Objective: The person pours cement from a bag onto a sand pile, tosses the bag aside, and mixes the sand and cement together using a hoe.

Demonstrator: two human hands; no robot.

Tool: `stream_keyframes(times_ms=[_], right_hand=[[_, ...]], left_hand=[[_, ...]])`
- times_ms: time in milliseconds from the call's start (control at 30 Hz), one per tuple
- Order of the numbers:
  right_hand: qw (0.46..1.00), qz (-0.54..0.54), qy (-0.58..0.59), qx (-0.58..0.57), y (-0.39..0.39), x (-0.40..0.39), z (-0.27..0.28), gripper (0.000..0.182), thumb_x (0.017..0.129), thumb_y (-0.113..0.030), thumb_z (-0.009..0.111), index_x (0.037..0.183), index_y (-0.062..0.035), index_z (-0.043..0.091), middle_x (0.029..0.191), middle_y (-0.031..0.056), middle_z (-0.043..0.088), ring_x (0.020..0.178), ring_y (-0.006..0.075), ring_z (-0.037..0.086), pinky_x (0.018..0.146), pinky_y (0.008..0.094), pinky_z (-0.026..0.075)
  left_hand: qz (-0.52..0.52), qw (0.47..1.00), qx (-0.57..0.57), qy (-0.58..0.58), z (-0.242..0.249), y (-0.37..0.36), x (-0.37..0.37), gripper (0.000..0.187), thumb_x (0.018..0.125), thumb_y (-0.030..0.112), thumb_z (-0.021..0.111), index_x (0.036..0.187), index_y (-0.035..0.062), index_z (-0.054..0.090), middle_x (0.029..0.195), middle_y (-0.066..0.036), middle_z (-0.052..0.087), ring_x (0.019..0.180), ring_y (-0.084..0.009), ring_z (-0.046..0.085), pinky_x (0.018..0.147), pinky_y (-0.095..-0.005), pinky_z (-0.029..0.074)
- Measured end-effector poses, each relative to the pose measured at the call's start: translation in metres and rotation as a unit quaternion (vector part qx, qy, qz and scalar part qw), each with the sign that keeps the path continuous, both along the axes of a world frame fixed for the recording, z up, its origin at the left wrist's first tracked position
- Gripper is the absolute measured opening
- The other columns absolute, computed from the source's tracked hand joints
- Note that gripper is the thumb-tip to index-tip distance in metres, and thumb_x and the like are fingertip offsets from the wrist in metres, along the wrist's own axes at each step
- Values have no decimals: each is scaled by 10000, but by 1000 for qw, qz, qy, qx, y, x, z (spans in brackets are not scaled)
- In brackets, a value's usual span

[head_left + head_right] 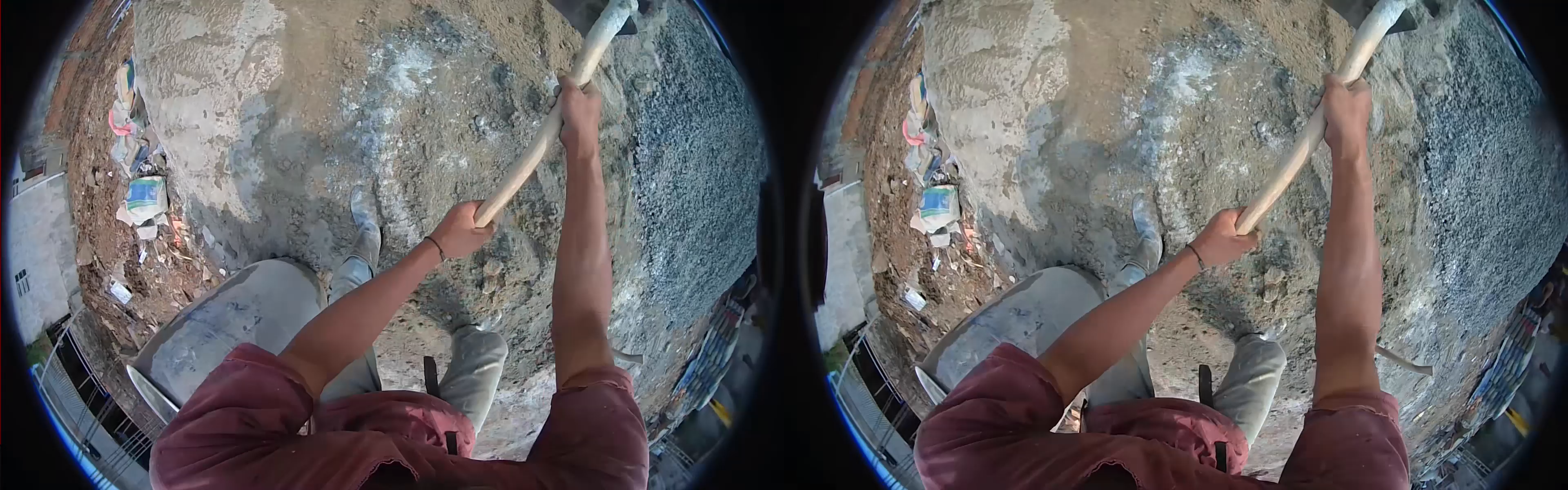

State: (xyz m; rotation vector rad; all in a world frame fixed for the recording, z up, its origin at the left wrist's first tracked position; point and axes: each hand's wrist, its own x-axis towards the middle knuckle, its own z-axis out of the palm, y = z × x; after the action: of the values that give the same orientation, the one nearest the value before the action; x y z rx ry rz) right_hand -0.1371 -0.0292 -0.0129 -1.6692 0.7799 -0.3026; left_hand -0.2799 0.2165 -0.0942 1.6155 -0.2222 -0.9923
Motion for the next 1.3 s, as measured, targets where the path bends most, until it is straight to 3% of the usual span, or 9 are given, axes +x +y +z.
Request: stream_keyframes(times_ms=[67, 133, 233, 500, 633, 767, 967, 1167, 1300], right_hand=[[996, 62, 58, -2, 28, 48, -90, 229, 949, -183, 662, 960, 37, 596, 685, 67, 594, 526, 171, 582, 488, 339, 482], [965, 199, 167, 29, 87, 17, -287, 288, 914, -219, 697, 885, 65, 654, 702, 128, 665, 503, 215, 613, 489, 374, 494], [916, 208, 342, -34, 187, -101, -378, 443, 866, -248, 689, 1088, 132, 648, 854, 212, 709, 703, 305, 704, 631, 430, 572], [893, 59, 350, 276, 152, -237, -228, 184, 953, -170, 656, 973, -8, 573, 631, 60, 557, 470, 183, 546, 431, 360, 473], [859, -98, 377, 332, 157, -340, -179, 140, 975, -172, 660, 920, -80, 570, 637, 24, 538, 470, 148, 532, 411, 334, 459], [864, -194, 348, 309, 164, -378, -181, 168, 990, -172, 631, 1032, -64, 510, 693, 41, 511, 468, 159, 508, 409, 342, 455], [922, -276, 198, 184, 159, -276, -147, 240, 1015, -152, 588, 1161, -5, 468, 758, 38, 518, 499, 154, 525, 413, 322, 451], [984, -161, 45, 58, 151, 5, -57, 222, 1032, -153, 524, 1224, -44, 492, 794, 24, 506, 582, 114, 504, 485, 292, 460], [974, 42, -183, 130, 174, 219, -43, 227, 1041, -141, 451, 1242, -35, 447, 884, 85, 565, 712, 156, 569, 608, 322, 528]], left_hand=[[68, 989, -8, 128, -52, 9, -3, 92, 933, 129, 671, 995, 60, 664, 778, -13, 617, 572, -125, 555, 519, -325, 456], [188, 925, -8, 331, -98, 30, -47, 47, 913, 34, 669, 934, 74, 653, 713, 5, 564, 488, -83, 463, 423, -289, 378], [253, 869, 121, 408, -102, 83, -152, 106, 891, 15, 684, 986, 63, 684, 692, 11, 551, 501, -79, 479, 431, -277, 390], [150, 876, 164, 428, 28, 73, -241, 84, 837, 57, 677, 913, 41, 644, 669, -27, 582, 468, -129, 531, 408, -303, 406], [-102, 935, 243, 239, 74, 125, -292, 156, 807, 139, 706, 903, 23, 664, 758, -142, 691, 710, -285, 703, 666, -393, 551], [-181, 917, 263, 239, 65, 158, -265, 288, 810, 217, 700, 1039, 43, 690, 944, -208, 725, 964, -373, 708, 856, -459, 545], [-245, 934, 224, 129, 9, 184, -164, 425, 818, 211, 673, 1239, 162, 654, 955, -159, 730, 924, -385, 698, 829, -507, 536], [-141, 977, 127, -97, -65, 145, 49, 432, 828, 222, 714, 1254, 187, 651, 823, -141, 715, 762, -352, 710, 711, -509, 548], [-30, 973, 102, -205, -78, 146, 277, 473, 776, 147, 743, 1242, 109, 665, 826, -143, 727, 726, -330, 713, 723, -470, 573]])
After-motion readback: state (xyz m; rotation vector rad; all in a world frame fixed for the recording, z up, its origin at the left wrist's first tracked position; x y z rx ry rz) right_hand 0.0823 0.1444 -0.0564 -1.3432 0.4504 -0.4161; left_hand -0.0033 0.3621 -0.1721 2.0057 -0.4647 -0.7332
